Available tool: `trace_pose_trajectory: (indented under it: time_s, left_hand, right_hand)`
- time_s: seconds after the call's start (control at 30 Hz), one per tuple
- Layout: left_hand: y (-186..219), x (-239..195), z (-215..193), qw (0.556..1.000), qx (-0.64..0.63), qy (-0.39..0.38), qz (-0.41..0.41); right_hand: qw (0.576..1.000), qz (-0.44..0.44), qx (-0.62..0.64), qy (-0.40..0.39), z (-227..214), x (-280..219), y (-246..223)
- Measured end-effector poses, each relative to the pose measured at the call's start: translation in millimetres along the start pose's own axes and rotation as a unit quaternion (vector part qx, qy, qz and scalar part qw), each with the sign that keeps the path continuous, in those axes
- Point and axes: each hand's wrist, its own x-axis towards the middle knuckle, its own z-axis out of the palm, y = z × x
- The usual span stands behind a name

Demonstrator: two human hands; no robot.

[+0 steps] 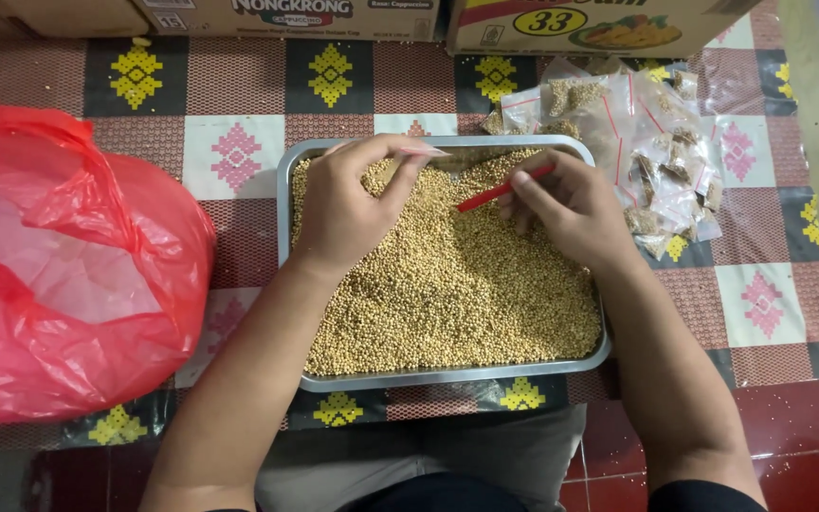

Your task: A person is using a small red spoon to scoop soybeans from a metal tray into small, clear plastic bags on a table.

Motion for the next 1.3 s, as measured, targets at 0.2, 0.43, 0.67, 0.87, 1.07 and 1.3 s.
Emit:
trace_pose_trajectory:
  time_s: [0.2, 0.43, 0.67, 0.87, 1.07, 1.3]
  left_hand:
    - [-2.7, -0.9, 3.2, 0.997, -0.009, -0.051, -0.064]
    - [1.9, -4.1, 2.1, 0.994, 0.076, -0.046, -0.067]
    - [5.1, -9.4, 9.9, 0.994, 0.081, -0.06, -0.044]
    - [10.1, -12.7, 12.5, 0.993, 0.103, -0.063, -0.018]
    - [10.0, -13.0, 17.5, 0.987, 0.125, -0.103, -0.001]
    - [12.8, -8.6, 15.9, 0.987, 0.112, -0.118, -0.012]
  right_hand:
    - [0.992, 0.009, 0.122, 0.026, -4.1, -0.4, 0.9]
    - [0.979, -0.018, 0.175, 0.103, -8.2, -5.7, -1.6]
    - [0.953, -0.109, 0.245, 0.143, -10.2, -9.9, 4.7]
    - [0.965, -0.178, 0.123, 0.149, -2.4, -20.6, -2.0]
    - [0.955, -0.253, 0.011, 0.157, 9.7, -30.0, -10.4]
    - [0.881, -0.376, -0.224, 0.181, 9.2, -32.5, -13.3]
